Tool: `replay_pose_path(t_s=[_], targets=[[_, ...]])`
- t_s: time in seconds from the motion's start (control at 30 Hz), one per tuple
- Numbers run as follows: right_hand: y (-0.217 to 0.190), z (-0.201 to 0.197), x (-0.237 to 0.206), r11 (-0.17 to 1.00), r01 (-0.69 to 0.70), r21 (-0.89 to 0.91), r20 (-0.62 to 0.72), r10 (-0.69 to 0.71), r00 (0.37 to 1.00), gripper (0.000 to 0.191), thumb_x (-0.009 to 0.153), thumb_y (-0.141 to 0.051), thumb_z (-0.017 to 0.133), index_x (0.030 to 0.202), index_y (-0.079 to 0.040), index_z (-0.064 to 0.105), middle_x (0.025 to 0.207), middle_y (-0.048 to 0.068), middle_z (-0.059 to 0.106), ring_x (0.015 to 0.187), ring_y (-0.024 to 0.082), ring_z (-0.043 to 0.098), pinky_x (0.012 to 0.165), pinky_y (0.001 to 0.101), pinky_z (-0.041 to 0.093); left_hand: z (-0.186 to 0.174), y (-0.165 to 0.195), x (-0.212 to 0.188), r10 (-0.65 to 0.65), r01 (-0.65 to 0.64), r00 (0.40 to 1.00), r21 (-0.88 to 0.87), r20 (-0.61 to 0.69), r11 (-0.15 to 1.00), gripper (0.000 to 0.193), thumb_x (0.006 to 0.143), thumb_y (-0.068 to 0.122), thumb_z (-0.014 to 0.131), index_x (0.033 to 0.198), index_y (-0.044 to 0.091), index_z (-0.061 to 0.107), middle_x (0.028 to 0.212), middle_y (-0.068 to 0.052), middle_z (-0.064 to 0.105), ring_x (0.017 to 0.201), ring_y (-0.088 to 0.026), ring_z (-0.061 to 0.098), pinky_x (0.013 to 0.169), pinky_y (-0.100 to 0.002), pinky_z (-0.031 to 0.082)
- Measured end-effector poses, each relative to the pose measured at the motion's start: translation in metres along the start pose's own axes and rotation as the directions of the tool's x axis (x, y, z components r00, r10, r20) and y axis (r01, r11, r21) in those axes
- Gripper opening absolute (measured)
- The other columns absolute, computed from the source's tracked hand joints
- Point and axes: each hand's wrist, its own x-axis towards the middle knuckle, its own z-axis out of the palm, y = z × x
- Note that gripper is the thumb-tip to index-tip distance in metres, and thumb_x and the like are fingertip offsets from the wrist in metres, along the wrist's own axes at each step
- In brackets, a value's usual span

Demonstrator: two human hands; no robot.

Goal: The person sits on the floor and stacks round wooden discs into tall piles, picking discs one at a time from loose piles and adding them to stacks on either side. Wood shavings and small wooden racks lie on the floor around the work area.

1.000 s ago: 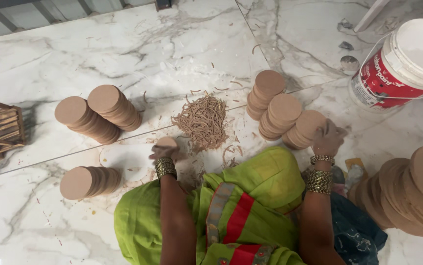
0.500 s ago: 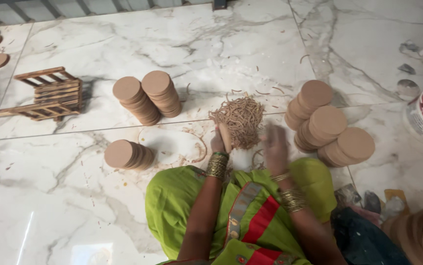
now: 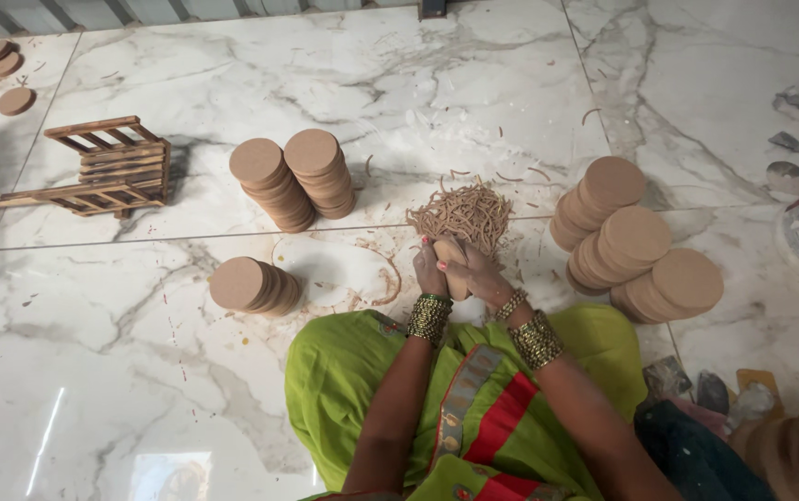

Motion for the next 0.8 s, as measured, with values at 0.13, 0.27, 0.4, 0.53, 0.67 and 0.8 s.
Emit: replay_pose_path(t_s=[0.13,0.27,0.4,0.53,0.67,0.8], targets=[[0.009,0.025,-0.016,0.814,0.058,-0.577,-0.349,-0.311,0.884,0.057,0.09,-0.023,0.07,0.14,-0.005,0.053,0.132,0.021,0.065,0.118,0.033,0.066,0.101,0.0395,0.051,-0.001,0.0,0.007,-0.136,0.219,0.938,0.241,-0.318,0.946,0.056,0.108,0.037,0.042,0.081,-0.003,0.069,0.069,-0.01,0.069,0.06,-0.022,0.066,0.057,-0.035,0.052],[0.02,0.022,-0.029,0.738,0.073,-0.671,-0.428,-0.465,0.775,0.056,0.094,-0.019,0.065,0.148,-0.009,0.051,0.139,0.022,0.063,0.121,0.04,0.064,0.101,0.0446,0.051,-0.004,-0.008,0.012,0.007,0.022,0.963,0.102,-0.271,0.995,0.048,0.11,0.035,0.05,0.084,-0.002,0.067,0.073,-0.007,0.069,0.063,-0.019,0.062,0.058,-0.033,0.053],[0.03,-0.047,-0.044,0.799,-0.113,-0.591,-0.657,-0.395,0.642,0.052,0.097,-0.023,0.07,0.145,-0.011,0.057,0.134,0.016,0.067,0.096,0.033,0.07,0.089,0.044,0.055,-0.017,-0.008,0.023,-0.252,0.251,0.952,-0.028,-0.174,0.968,0.038,0.109,0.031,0.046,0.086,0.006,0.063,0.059,-0.005,0.053,0.037,-0.014,0.046,0.034,-0.03,0.036],[0.033,-0.144,-0.091,0.858,-0.081,-0.508,-0.826,-0.458,0.33,0.06,0.101,0.006,0.071,0.155,0.007,0.045,0.161,0.018,0.044,0.137,0.03,0.051,0.112,0.0458,0.046,-0.028,-0.006,0.031,-0.276,0.275,0.942,-0.03,-0.193,0.961,0.032,0.107,0.025,0.04,0.097,0.008,0.065,0.06,-0.002,0.056,0.033,-0.012,0.042,0.03,-0.028,0.031],[0.028,-0.209,-0.153,0.853,0.096,-0.512,-0.855,-0.517,0.032,0.057,0.091,0.014,0.059,0.146,0.006,0.048,0.147,0.019,0.058,0.134,0.029,0.06,0.116,0.0428,0.049,-0.022,-0.009,0.025,-0.354,0.345,0.926,-0.086,-0.133,0.935,0.025,0.108,0.021,0.043,0.105,0.01,0.065,0.062,0.0,0.055,0.034,-0.009,0.039,0.031,-0.025,0.03],[0.027,-0.236,-0.19,0.999,-0.008,-0.037,-0.992,-0.037,-0.118,0.055,0.089,0.005,0.056,0.142,-0.003,0.048,0.133,0.013,0.062,0.105,0.03,0.07,0.082,0.0505,0.056,-0.012,-0.014,0.016,-0.278,0.277,0.955,-0.026,-0.105,0.961,0.025,0.109,0.019,0.044,0.104,0.007,0.066,0.061,-0.001,0.056,0.034,-0.009,0.039,0.03,-0.025,0.027]])
